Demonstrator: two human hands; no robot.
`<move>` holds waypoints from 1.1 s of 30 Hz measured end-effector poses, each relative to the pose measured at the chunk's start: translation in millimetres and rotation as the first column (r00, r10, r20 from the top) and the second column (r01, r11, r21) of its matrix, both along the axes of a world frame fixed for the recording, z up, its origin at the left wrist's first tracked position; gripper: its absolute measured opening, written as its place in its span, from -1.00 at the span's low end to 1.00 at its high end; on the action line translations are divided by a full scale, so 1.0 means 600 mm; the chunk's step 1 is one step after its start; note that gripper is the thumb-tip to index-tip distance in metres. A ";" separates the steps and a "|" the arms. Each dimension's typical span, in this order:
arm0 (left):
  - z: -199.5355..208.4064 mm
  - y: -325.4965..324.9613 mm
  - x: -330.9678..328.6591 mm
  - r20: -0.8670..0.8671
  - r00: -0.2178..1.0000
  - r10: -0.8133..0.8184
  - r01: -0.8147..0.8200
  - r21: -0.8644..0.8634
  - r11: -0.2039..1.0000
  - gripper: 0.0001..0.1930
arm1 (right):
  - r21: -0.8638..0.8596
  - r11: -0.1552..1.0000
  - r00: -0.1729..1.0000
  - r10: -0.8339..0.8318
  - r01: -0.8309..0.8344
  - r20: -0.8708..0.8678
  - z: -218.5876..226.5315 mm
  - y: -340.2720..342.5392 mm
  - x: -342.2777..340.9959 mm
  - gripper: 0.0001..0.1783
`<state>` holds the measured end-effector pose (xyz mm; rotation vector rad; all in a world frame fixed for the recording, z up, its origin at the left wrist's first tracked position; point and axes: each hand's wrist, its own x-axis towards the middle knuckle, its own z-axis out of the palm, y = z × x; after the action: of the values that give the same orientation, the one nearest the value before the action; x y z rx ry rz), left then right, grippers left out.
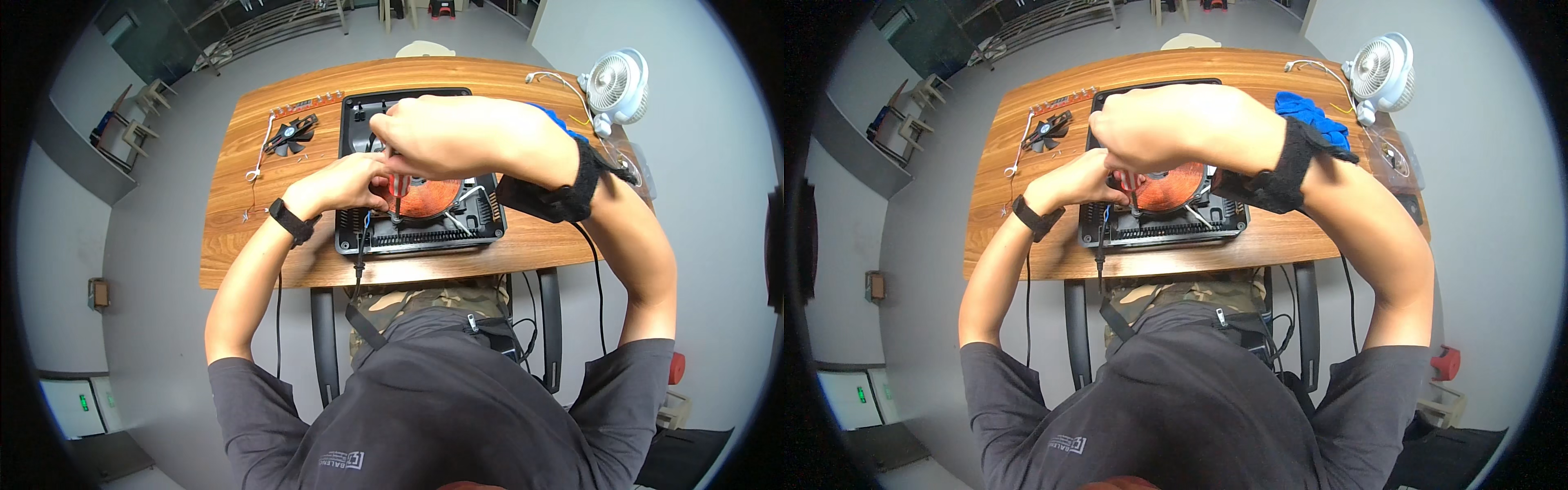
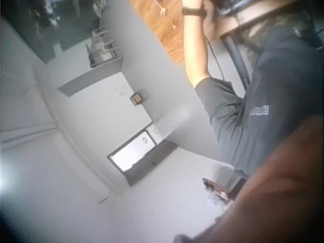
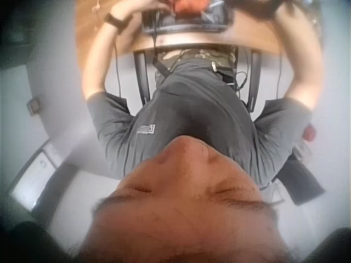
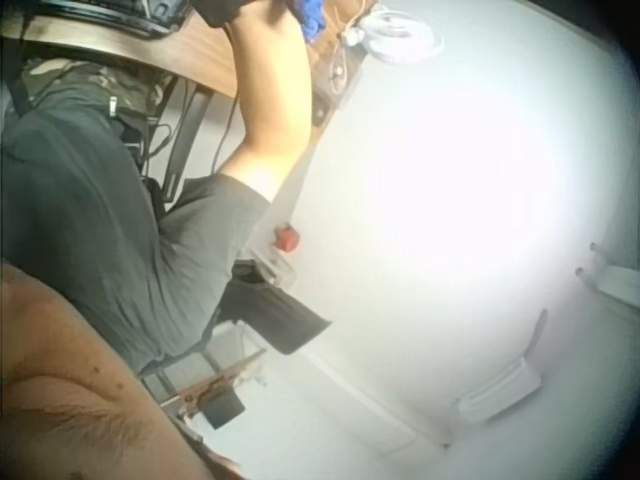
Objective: The person assembles an electronic device on a wooden table. They place a copper-colored circular component into the chassis, secure it with a screwdriver, wipe a small fan with a blue cloth, and install the fan onto the device.
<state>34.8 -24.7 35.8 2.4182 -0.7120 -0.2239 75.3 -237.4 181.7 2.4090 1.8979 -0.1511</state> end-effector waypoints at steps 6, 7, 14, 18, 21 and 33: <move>0.025 -0.007 -0.003 -0.032 0.998 0.046 -0.041 0.139 0.989 -0.61 | 0.081 0.997 0.998 0.015 -0.009 -0.069 -0.009 -0.010 0.002 -0.61; 0.040 -0.011 -0.009 -0.050 0.996 0.072 -0.062 0.184 0.981 -0.66 | 0.097 0.994 0.995 0.049 -0.041 -0.085 -0.005 -0.011 0.000 -0.61; 0.046 0.086 -0.001 0.163 0.979 0.119 -0.137 0.106 0.985 -0.73 | -0.003 0.999 0.997 0.041 -0.041 -0.072 -0.002 0.001 -0.004 -0.61; 0.054 0.174 -0.021 0.205 0.923 0.326 -0.362 0.167 0.917 -0.78 | -0.005 0.999 0.999 -0.033 0.033 -0.039 -0.004 0.002 -0.004 -0.58; 0.033 0.240 -0.050 0.196 0.870 0.453 -0.491 0.246 0.836 -0.78 | -0.011 0.999 0.997 -0.051 0.051 -0.064 0.005 0.010 -0.009 -0.57; -0.045 0.251 -0.073 0.095 0.899 0.427 -0.428 0.388 0.816 -0.78 | -0.015 1.000 0.999 0.006 -0.007 -0.045 -0.003 0.009 -0.007 -0.60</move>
<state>-9.0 125.9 9.1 2.8949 -0.1011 -0.1935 71.2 -231.7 180.0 2.4094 1.9156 -0.2203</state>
